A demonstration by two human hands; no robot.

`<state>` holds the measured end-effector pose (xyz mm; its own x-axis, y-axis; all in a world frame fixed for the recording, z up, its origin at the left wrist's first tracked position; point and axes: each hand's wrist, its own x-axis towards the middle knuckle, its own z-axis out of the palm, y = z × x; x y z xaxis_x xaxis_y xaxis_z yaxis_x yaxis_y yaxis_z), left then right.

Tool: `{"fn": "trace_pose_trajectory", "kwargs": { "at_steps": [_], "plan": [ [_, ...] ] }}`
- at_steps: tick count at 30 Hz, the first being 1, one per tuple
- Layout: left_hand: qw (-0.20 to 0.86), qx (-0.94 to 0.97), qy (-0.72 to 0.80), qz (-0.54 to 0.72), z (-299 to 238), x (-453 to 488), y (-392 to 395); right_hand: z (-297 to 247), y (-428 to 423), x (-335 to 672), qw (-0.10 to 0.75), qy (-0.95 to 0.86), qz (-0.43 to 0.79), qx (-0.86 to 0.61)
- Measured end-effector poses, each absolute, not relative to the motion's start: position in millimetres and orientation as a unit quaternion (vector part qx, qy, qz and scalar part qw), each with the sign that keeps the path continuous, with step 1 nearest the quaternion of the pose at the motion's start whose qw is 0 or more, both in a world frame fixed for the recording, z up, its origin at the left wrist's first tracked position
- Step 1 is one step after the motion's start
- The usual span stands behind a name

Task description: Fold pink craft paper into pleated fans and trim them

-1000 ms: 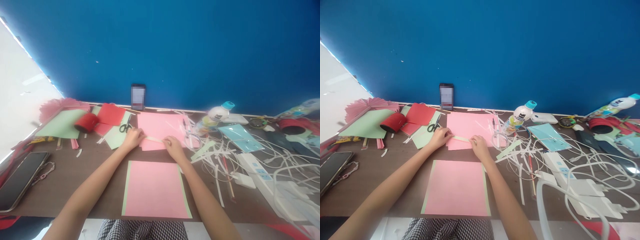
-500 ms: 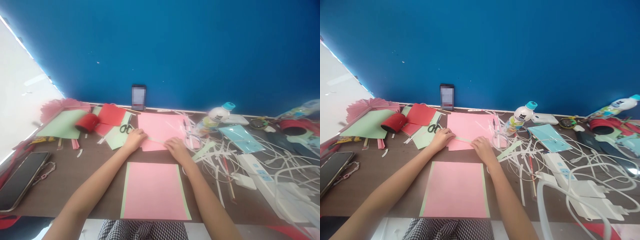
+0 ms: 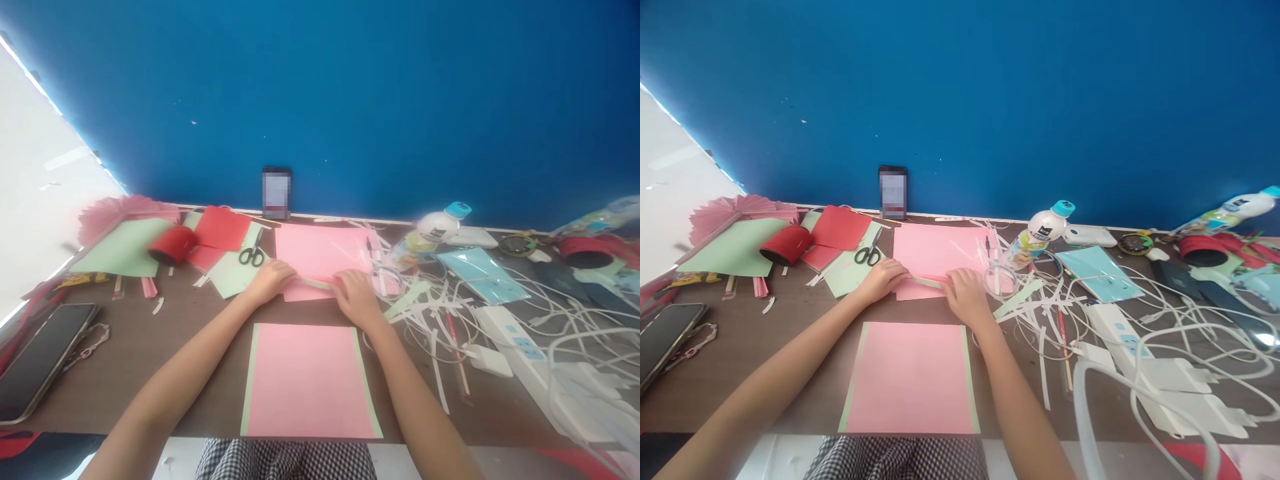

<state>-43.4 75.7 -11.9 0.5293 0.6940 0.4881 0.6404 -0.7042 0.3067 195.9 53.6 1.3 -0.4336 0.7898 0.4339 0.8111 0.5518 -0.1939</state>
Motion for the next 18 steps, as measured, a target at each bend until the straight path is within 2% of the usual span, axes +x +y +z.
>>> {"fn": "trace_pose_trajectory", "kwargs": {
  "at_steps": [5, 11, 18],
  "plan": [
    [-0.02, 0.907, 0.335, 0.256, -10.6, -37.4, 70.0, 8.8, 43.5, 178.7, 0.226, -0.867, -0.084, -0.437],
    [0.012, 0.913, 0.337, 0.227, -7.6, -41.2, 67.6, 5.8, 45.1, 178.8, 0.191, -0.879, -0.062, -0.432],
    [0.038, 0.883, 0.372, 0.283, -11.6, -57.1, 73.6, 9.9, 49.3, 203.6, 0.221, -0.867, 0.049, -0.444]
  ]
}}
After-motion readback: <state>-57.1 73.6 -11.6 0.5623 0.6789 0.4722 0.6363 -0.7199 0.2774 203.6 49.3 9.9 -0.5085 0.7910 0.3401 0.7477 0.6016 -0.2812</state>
